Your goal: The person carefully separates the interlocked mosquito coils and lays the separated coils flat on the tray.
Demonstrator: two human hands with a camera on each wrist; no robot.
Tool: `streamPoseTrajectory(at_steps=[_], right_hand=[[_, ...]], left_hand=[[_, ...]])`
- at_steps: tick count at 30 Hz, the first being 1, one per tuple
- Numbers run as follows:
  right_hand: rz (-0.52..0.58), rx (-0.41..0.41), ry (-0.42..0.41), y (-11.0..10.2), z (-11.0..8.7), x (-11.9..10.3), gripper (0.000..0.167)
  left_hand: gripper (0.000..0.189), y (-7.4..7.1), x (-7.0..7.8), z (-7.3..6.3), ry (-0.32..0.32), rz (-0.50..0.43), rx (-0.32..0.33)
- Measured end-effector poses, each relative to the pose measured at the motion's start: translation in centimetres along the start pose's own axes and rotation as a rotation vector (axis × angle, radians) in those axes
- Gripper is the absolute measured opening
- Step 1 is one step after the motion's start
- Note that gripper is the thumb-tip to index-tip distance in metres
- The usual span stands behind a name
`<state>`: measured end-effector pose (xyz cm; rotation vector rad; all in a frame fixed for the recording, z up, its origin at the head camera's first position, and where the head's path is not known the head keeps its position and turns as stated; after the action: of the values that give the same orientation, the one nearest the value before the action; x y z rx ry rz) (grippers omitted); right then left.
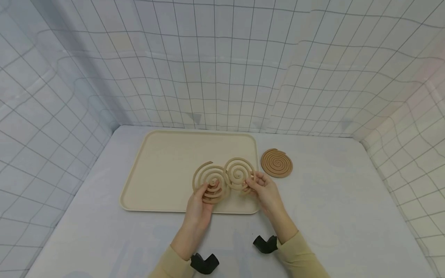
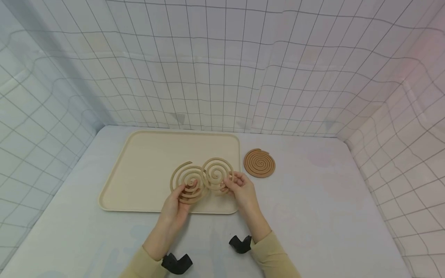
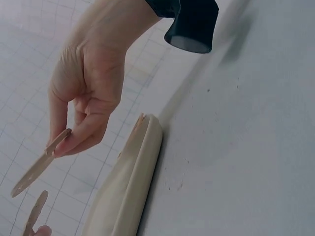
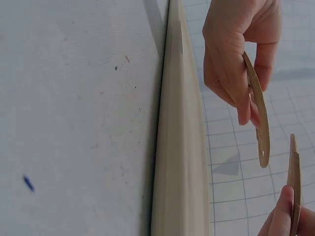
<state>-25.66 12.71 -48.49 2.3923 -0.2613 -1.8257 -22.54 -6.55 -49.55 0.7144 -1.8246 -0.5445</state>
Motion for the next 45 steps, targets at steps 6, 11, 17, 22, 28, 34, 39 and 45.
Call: streamPoseTrajectory(at_steps=[6, 11, 17, 22, 28, 34, 39, 45], right_hand=[[-0.018, 0.008, -0.028, -0.4, -0.1, -0.1, 0.048], [-0.054, 0.001, -0.027, -0.8, -0.1, 0.2, 0.055], [-0.102, -0.007, -0.01, -1.0, -0.3, 0.5, 0.061], [-0.167, -0.024, -0.009, -1.1, -0.4, 0.7, 0.068], [-0.251, -0.027, -0.011, -1.1, -0.4, 0.6, 0.067], [-0.347, -0.022, -0.02, -1.3, -0.2, 0.8, 0.064], [-0.53, -0.011, -0.045, -1.3, -0.2, 0.7, 0.056], [-0.74, 0.004, -0.092, -1.1, -0.3, 0.1, 0.046]], left_hand=[[0.025, -2.3, 1.8, 0.1, 0.054, 0.081, 0.09], [0.019, -4.5, 3.7, 0.5, 0.103, 0.25, 0.199], [0.025, -5.8, 5.7, 0.8, 0.148, 0.527, 0.282], [0.039, -5.6, 6.2, 1.0, 0.124, 0.714, 0.25], [0.052, -5.1, 6.4, 1.0, 0.106, 0.883, 0.197], [0.05, -5.0, 6.5, 1.2, 0.105, 1.075, 0.164], [0.047, -5.1, 6.7, 1.3, 0.103, 1.273, 0.173], [0.048, -5.0, 7.3, 1.2, 0.172, 1.504, 0.212]])
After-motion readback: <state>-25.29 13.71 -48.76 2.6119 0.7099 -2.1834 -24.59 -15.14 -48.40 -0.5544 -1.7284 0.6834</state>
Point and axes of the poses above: each hand's wrist, its own z-axis towards the middle knuckle, its own y-axis out of the palm, x = y × z, the point moved 10 cm from there along z, towards the middle knuckle, and after that the axes turned 2 degrees about -y, right-handed, at the moved point
